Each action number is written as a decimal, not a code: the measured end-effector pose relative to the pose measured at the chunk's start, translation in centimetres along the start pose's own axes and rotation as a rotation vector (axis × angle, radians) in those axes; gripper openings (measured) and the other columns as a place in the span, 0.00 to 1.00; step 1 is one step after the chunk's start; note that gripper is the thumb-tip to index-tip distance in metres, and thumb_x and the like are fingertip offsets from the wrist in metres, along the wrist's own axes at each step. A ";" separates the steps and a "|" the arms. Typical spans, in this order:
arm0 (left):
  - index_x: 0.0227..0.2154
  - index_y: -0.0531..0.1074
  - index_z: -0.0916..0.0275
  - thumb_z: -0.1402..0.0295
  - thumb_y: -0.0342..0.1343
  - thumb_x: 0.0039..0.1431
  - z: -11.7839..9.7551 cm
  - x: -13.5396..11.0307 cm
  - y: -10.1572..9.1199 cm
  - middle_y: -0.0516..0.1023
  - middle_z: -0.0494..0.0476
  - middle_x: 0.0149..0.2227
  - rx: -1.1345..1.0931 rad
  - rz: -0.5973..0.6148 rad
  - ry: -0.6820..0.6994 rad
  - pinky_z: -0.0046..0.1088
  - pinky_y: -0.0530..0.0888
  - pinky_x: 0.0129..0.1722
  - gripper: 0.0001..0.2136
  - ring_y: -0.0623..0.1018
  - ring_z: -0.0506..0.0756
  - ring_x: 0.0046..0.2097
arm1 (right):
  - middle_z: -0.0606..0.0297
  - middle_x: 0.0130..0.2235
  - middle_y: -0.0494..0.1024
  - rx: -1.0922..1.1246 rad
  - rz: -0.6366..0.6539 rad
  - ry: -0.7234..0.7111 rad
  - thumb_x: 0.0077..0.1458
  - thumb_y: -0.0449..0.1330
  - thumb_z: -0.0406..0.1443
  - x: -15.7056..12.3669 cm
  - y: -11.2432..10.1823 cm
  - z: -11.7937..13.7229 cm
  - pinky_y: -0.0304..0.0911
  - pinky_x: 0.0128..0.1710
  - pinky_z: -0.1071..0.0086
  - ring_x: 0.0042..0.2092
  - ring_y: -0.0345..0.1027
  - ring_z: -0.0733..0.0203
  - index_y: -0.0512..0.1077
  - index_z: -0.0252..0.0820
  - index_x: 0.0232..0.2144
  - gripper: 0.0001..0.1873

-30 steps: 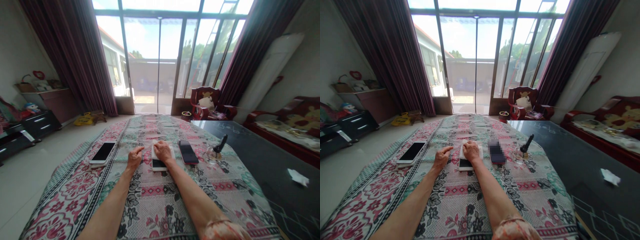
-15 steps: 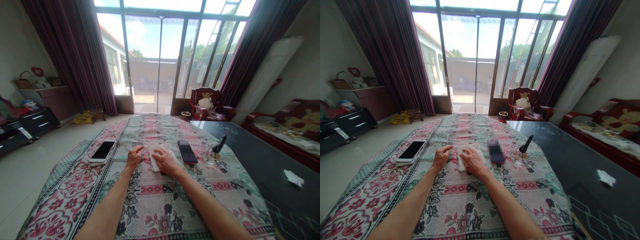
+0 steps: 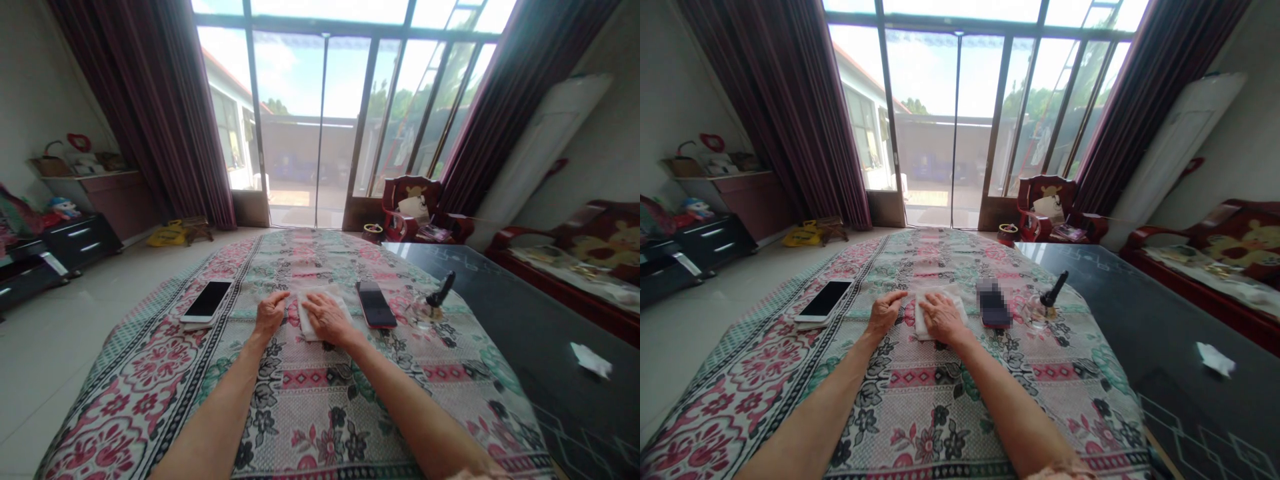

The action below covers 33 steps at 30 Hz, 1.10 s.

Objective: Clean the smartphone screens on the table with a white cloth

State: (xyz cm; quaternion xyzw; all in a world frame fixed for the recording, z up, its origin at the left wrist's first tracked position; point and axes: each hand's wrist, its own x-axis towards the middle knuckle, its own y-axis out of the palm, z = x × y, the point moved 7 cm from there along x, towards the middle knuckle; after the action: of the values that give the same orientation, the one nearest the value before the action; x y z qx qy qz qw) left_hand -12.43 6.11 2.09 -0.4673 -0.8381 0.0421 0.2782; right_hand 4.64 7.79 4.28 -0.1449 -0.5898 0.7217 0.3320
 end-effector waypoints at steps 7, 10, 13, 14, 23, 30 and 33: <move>0.35 0.80 0.62 0.72 0.48 0.52 -0.2 -0.1 -0.1 0.82 0.55 0.40 0.024 0.003 -0.028 0.34 0.74 0.51 0.15 0.79 0.56 0.45 | 0.62 0.68 0.51 0.013 0.063 0.234 0.66 0.42 0.40 2.4 0.8 -2.8 0.38 0.65 0.56 0.68 0.41 0.53 0.56 0.45 0.64 0.27; 0.35 0.80 0.63 0.73 0.48 0.52 -0.2 0.0 -0.2 0.82 0.56 0.40 0.027 -0.003 -0.033 0.34 0.74 0.51 0.15 0.79 0.56 0.45 | 0.61 0.69 0.49 0.023 0.057 0.274 0.65 0.42 0.41 2.1 0.7 -3.1 0.38 0.65 0.56 0.68 0.40 0.52 0.55 0.44 0.65 0.27; 0.36 0.80 0.63 0.73 0.48 0.52 -0.2 0.0 -0.3 0.82 0.57 0.40 0.034 -0.010 -0.037 0.34 0.74 0.51 0.15 0.79 0.56 0.45 | 0.61 0.69 0.46 0.040 0.054 0.317 0.65 0.42 0.41 1.2 0.5 -3.1 0.38 0.65 0.54 0.69 0.38 0.51 0.53 0.44 0.65 0.28; 0.36 0.80 0.64 0.73 0.48 0.51 -0.2 0.1 -0.3 0.82 0.57 0.40 0.036 -0.010 -0.039 0.34 0.74 0.51 0.15 0.79 0.56 0.46 | 0.62 0.69 0.45 0.045 0.055 0.327 0.65 0.42 0.41 0.8 0.5 -3.0 0.38 0.65 0.54 0.69 0.37 0.51 0.53 0.44 0.65 0.28; 0.35 0.80 0.62 0.74 0.47 0.50 -0.5 0.1 -0.3 0.83 0.56 0.41 0.095 -0.022 -0.047 0.34 0.74 0.52 0.16 0.79 0.57 0.46 | 0.62 0.70 0.44 0.039 0.043 0.338 0.65 0.42 0.41 -3.2 0.1 -1.4 0.39 0.65 0.57 0.69 0.40 0.55 0.53 0.45 0.65 0.28; 0.34 0.80 0.60 0.75 0.48 0.48 -0.9 0.0 0.0 0.83 0.54 0.40 0.165 -0.006 -0.032 0.34 0.73 0.52 0.17 0.79 0.57 0.46 | 0.61 0.70 0.44 -0.007 0.020 0.292 0.65 0.41 0.41 -6.2 0.2 0.9 0.40 0.64 0.56 0.68 0.40 0.52 0.53 0.45 0.65 0.27; 0.32 0.80 0.59 0.76 0.49 0.45 -1.4 -0.1 0.4 0.83 0.53 0.38 0.198 0.024 -0.009 0.33 0.73 0.52 0.16 0.79 0.57 0.46 | 0.62 0.70 0.45 -0.048 -0.002 0.285 0.66 0.41 0.41 -7.2 0.3 1.7 0.39 0.64 0.56 0.68 0.39 0.52 0.53 0.47 0.65 0.27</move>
State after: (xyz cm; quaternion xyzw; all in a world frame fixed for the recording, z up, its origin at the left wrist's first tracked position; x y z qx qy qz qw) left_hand -11.42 6.00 3.13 -0.4471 -0.8255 0.1304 0.3187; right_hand 8.81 1.81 3.15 -0.2533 -0.5541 0.6791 0.4094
